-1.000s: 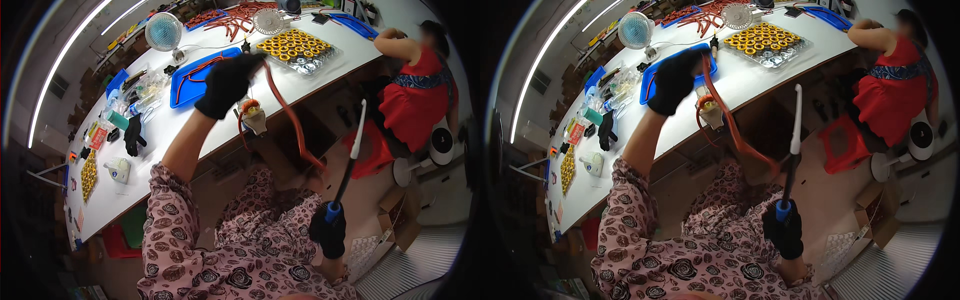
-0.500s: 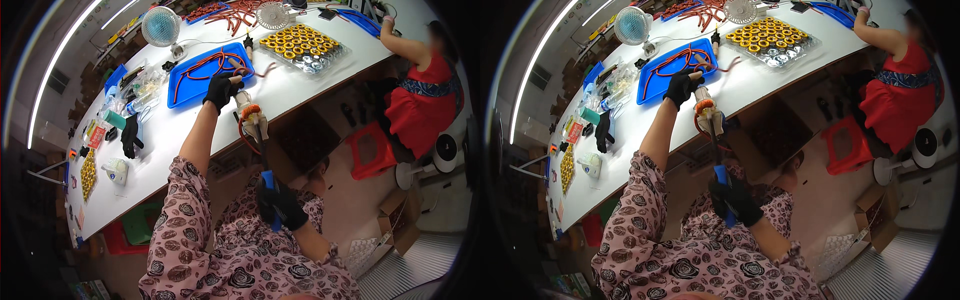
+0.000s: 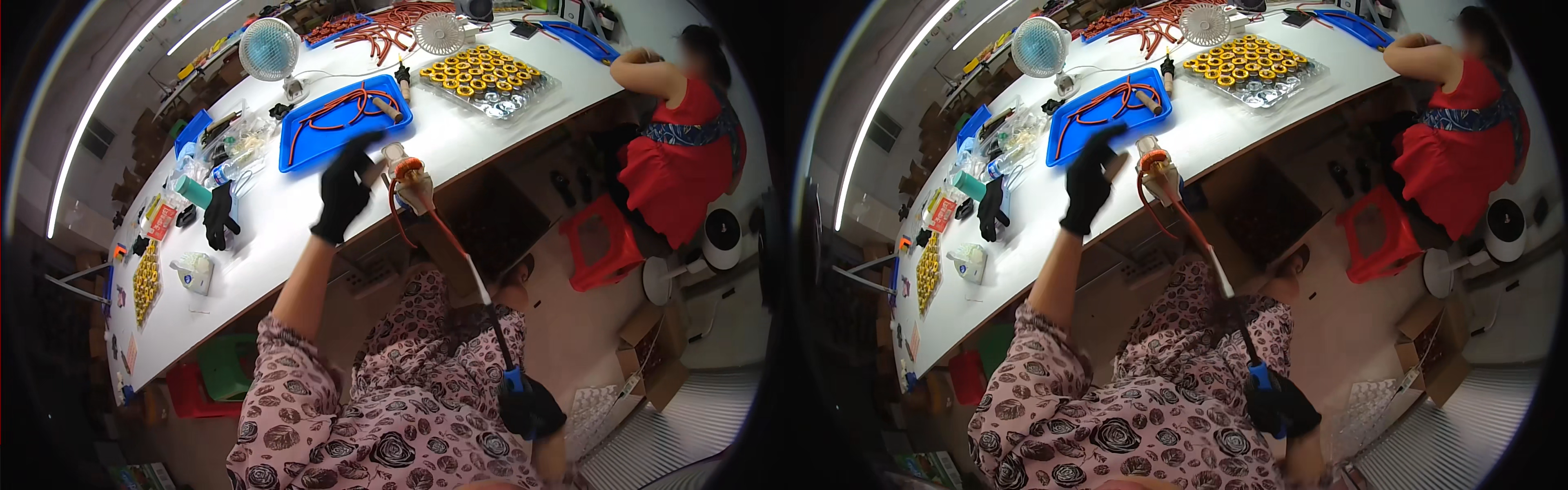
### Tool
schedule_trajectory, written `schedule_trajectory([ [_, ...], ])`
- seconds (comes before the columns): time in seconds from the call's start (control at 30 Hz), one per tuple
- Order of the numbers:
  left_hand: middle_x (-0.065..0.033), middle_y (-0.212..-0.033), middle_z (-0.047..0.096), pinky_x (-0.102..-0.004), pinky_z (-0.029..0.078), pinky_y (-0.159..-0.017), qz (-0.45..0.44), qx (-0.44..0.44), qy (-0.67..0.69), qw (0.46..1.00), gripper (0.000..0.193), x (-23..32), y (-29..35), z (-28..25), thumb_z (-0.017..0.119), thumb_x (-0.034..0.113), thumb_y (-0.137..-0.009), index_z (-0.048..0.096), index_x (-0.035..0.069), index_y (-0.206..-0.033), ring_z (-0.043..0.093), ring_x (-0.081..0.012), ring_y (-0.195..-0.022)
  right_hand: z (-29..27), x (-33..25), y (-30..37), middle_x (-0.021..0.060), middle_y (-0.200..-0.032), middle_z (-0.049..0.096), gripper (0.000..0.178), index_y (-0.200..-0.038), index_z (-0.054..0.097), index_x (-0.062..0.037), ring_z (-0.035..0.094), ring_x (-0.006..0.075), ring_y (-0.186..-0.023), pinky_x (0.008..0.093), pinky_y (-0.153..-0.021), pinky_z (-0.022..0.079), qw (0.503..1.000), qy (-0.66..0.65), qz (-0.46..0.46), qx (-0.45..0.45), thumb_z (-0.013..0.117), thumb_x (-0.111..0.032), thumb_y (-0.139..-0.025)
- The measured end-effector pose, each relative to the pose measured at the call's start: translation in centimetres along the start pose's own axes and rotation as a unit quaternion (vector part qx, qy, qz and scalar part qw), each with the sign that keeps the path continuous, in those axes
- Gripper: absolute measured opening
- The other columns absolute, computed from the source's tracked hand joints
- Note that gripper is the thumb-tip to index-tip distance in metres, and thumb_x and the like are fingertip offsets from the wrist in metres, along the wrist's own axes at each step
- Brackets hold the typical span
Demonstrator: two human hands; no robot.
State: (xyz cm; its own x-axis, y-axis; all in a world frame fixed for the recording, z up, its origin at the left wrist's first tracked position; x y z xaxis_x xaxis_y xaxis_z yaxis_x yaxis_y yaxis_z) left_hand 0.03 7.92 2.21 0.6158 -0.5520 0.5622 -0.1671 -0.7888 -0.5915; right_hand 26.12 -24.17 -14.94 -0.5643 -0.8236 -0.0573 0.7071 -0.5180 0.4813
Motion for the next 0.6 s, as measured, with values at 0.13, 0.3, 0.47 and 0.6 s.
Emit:
schedule_trajectory([
  [0.13,-0.0048,-0.112,0.058,-0.0353,0.049,-0.074,0.2,-0.186,-0.18,0.945,0.042,5.9,6.7,5.4,0.057,0.009,-0.075,0.057,0.019,-0.115,0.06,-0.0236,-0.089,2.2,-1.4,2.2,0.0,-0.062,0.049,0.021,-0.095,0.052,-0.0075,0.042,0.0113,-0.042,0.0231,-0.037,0.033,0.975,0.21,-0.017,0.074,0.06,-0.022,-0.083],
  [0.3,-0.0009,-0.107,0.06,-0.0312,0.049,-0.069,0.293,-0.122,-0.244,0.916,0.041,7.1,4.6,4.5,0.059,0.014,-0.072,0.059,0.02,-0.112,0.061,-0.0189,-0.085,4.6,-3.9,1.4,0.0023,-0.062,0.051,0.027,-0.102,0.048,-0.0066,0.048,0.0114,-0.046,0.0253,-0.04,0.038,0.938,0.334,-0.058,0.08,0.063,-0.01,-0.08],
  [0.47,-0.0013,-0.092,0.06,-0.0306,0.047,-0.059,0.336,0.026,-0.251,0.908,0.03,9.0,-2.8,0.4,0.059,0.015,-0.074,0.061,0.016,-0.104,0.059,-0.0172,-0.073,10.4,-8.6,-2.5,0.0032,-0.063,0.052,0.022,-0.101,0.05,-0.0067,0.05,0.0126,-0.047,0.0254,-0.041,0.041,0.741,0.504,-0.408,0.175,0.061,-0.008,-0.081],
  [0.6,-0.0027,-0.08,0.064,-0.0313,0.048,-0.055,0.278,0.094,-0.112,0.95,0.017,8.0,-7.2,-2.0,0.065,0.018,-0.077,0.065,0.016,-0.094,0.062,-0.0214,-0.063,12.4,-11.3,-3.9,0.0033,-0.066,0.056,0.02,-0.101,0.052,-0.0064,0.054,0.0132,-0.05,0.024,-0.044,0.043,0.831,0.266,-0.476,0.109,0.059,-0.006,-0.082],
])
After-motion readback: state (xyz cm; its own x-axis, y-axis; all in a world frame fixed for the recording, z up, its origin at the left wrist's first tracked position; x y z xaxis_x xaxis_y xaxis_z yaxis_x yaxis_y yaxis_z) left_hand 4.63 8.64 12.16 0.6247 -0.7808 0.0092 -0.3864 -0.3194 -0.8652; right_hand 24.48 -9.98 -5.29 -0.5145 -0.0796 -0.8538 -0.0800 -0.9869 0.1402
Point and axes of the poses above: each hand's wrist, its own y-axis away from the middle knuckle, its own z-axis out of the palm, x = y × z, the point moved 7 cm from there along -y, towards the middle knuckle
